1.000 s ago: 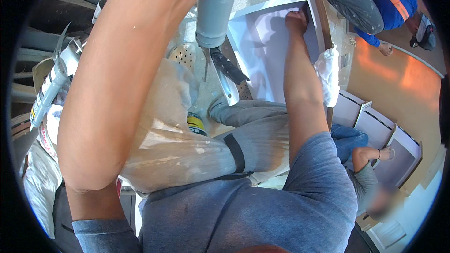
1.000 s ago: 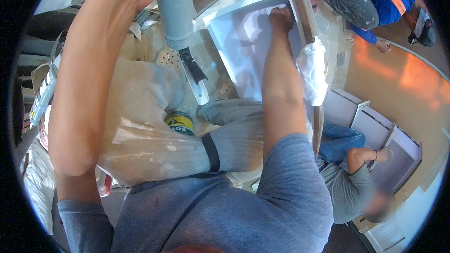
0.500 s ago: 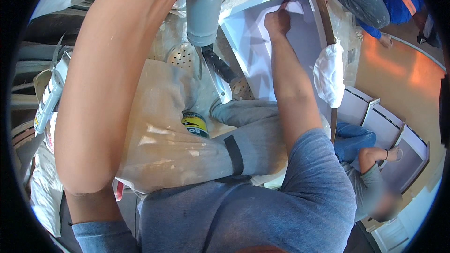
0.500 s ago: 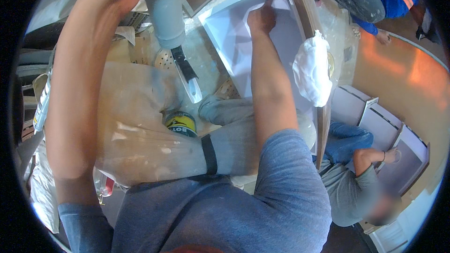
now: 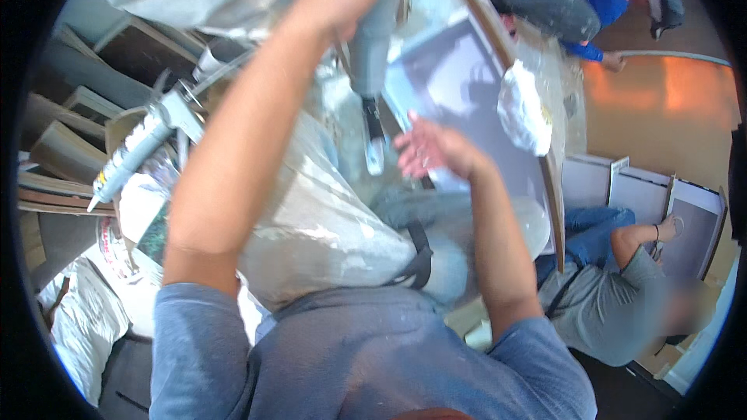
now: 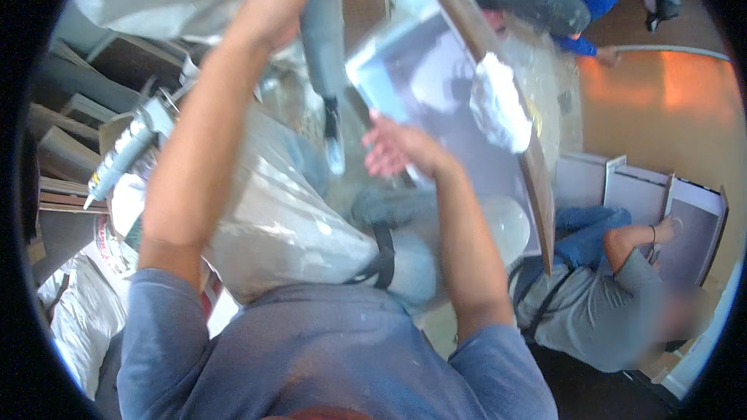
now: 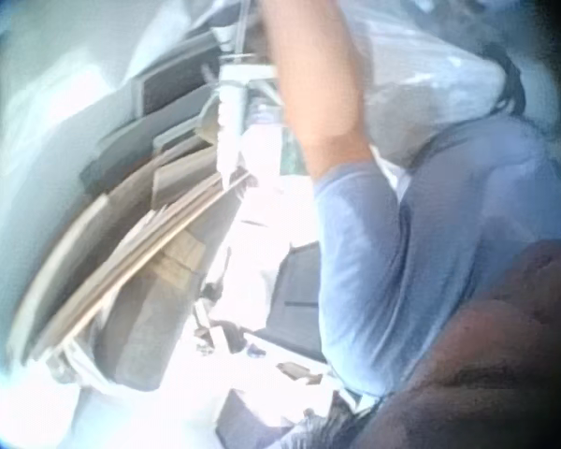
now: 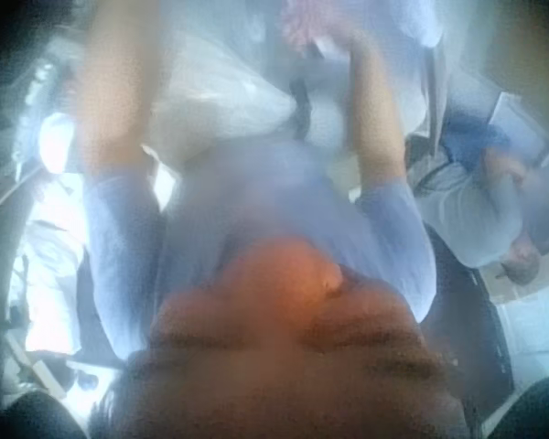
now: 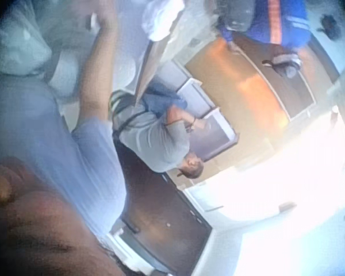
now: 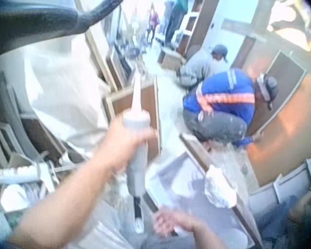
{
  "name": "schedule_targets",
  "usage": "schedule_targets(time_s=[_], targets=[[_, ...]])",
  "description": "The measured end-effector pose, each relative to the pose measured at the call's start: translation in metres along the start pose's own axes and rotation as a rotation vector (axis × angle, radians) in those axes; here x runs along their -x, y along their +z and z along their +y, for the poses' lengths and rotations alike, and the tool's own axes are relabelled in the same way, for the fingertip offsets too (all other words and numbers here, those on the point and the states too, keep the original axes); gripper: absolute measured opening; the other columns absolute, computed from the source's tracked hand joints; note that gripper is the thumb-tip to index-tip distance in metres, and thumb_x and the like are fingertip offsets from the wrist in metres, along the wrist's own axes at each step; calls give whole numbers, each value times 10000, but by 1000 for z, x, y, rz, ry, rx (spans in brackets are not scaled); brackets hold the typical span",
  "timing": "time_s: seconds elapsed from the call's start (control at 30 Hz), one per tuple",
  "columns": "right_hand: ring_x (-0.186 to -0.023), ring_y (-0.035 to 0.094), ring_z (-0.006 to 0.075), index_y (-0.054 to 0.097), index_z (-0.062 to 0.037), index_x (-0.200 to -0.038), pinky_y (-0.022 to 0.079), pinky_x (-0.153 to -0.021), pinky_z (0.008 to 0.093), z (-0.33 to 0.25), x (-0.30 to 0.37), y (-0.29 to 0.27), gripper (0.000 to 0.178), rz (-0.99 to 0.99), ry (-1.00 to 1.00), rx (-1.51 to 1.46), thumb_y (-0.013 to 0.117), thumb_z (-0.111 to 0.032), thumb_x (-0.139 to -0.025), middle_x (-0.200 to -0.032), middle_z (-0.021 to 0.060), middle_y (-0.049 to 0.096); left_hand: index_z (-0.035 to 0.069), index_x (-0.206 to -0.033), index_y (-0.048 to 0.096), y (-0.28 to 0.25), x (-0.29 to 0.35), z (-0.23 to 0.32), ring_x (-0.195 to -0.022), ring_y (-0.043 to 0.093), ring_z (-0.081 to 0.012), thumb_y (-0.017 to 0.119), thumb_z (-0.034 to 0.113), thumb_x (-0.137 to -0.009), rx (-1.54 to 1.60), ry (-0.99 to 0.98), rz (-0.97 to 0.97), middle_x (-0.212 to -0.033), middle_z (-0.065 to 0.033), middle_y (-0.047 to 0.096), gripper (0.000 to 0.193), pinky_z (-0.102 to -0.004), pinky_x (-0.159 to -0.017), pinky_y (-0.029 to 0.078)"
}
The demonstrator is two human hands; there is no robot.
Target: The person applies adhesive to the edges of a wooden drawer using a caulking gun and then wipes the edges with a cloth. The person is sitting on the floor in a workshop environment.
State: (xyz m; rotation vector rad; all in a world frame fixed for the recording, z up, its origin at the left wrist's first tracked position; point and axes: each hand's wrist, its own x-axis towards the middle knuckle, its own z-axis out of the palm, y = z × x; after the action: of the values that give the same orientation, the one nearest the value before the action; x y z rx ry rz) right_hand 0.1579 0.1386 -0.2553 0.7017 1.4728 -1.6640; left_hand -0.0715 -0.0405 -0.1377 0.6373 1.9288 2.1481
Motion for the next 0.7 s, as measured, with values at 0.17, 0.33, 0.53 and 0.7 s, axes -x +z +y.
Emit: schedule_targets(time_s=[0.17,0.33,0.53,0.7], targets=[[-1197,654,330,473,-8,-1468,499,-1043,491,1,23,76,873,-215,-451,-627,365,-742,-1007,-1303,213,652,22,-1108,650,19,27,32,-903,662,-139,850,66,-760,412,39,-100,-975,-44,681,404,-317,-834,533],[-1328,569,357,386,-83,-1550,471,-1087,565,-2,23,86,760,-467,-711,-1129,400,-649,-1043,-1378,213,612,51,-1165,607,15,36,43,-904,663,-162,807,56,-796,612,83,-100,-990,-52,652,420,-337,-817,528],[-871,636,260,431,-108,-1531,596,-900,475,3,23,106,662,-777,-768,-1341,449,-575,-1064,-970,113,617,57,-1147,564,5,29,40,-878,659,-180,771,38,-823,756,56,-66,-973,-63,646,385,-347,-803,540],[-737,573,198,509,-71,-1393,572,-691,382,3,18,120,599,-691,-799,-1337,440,-571,-1070,-767,40,546,52,-1135,584,10,26,35,-887,650,-165,792,37,-806,648,19,-81,-972,-51,650,389,-339,-814,527]])
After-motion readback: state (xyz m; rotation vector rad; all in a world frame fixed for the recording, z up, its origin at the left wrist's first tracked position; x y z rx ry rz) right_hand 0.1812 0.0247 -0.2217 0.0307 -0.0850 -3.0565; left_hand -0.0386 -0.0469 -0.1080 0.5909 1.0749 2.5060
